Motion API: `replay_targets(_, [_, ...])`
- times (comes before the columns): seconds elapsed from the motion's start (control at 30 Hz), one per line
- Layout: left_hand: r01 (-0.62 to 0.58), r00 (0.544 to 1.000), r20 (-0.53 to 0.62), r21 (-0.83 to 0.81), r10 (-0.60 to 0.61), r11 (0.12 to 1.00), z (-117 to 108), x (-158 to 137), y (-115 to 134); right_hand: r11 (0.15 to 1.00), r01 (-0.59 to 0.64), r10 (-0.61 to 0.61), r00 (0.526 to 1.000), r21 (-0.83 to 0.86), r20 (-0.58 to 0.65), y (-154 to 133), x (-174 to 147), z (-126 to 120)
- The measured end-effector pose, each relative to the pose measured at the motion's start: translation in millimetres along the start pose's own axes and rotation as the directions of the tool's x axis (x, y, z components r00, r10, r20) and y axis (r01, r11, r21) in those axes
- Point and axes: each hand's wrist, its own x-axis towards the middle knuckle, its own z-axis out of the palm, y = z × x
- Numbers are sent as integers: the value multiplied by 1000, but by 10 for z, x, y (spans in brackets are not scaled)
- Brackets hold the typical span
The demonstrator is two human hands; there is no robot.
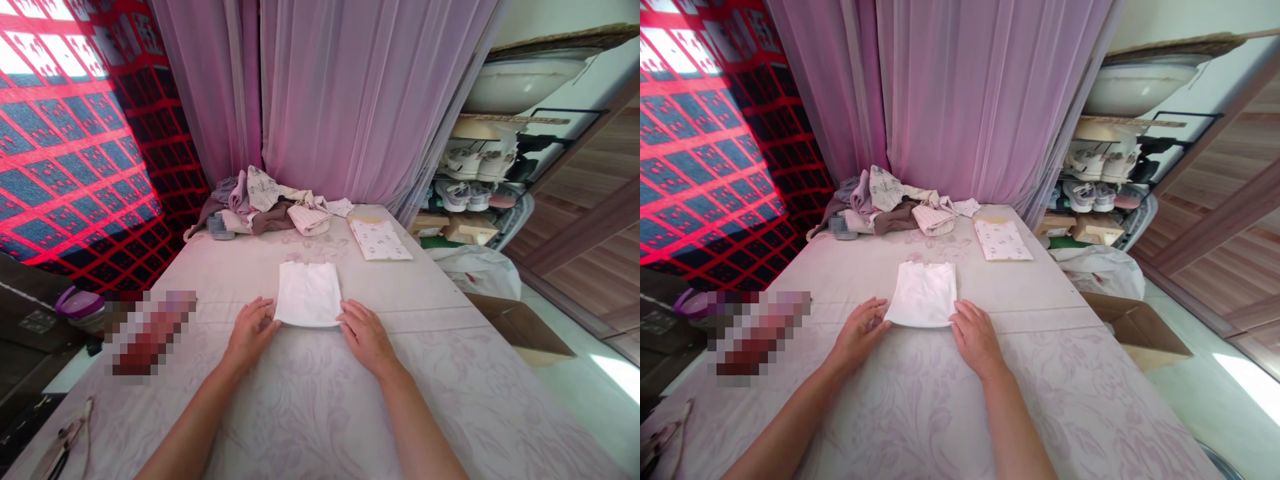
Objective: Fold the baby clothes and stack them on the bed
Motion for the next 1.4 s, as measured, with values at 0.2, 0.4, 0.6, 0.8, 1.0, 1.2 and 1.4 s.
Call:
replay_targets(0.2, [10, 992, 125, 98, -22, 995, -110, -57, -71, 998, 37, -41, 996, 54, 76, -95, -8, -61])
replay_targets(0.4, [51, 994, 89, 132, -63, 990, -73, -87, 16, 999, 31, -30, 999, 28, -20, -189, 32, -41])
replay_targets(0.6, [75, 992, 96, 100, -85, 992, -64, -100, 38, 998, 36, -39, 998, 57, 43, -287, 47, 84])
replay_targets(0.8, [79, 987, 135, 46, -84, 996, -80, -94, 46, 994, 18, -22, 999, 112, 33, -237, 36, 128])
replay_targets(1.0, [81, 984, 159, 25, -84, 996, -92, -94, 52, 994, 21, -23, 1000, 108, 20, -224, 35, 140])
replay_targets(1.2, [75, 986, 148, 0, -74, 997, -79, -102, 14, 994, 15, -17, 1000, 110, 19, -230, 32, 139])
replay_targets(1.4, [105, 985, 139, -32, -100, 994, -70, -87, 17, 993, 16, -18, 1000, 116, 14, -239, 36, 137])
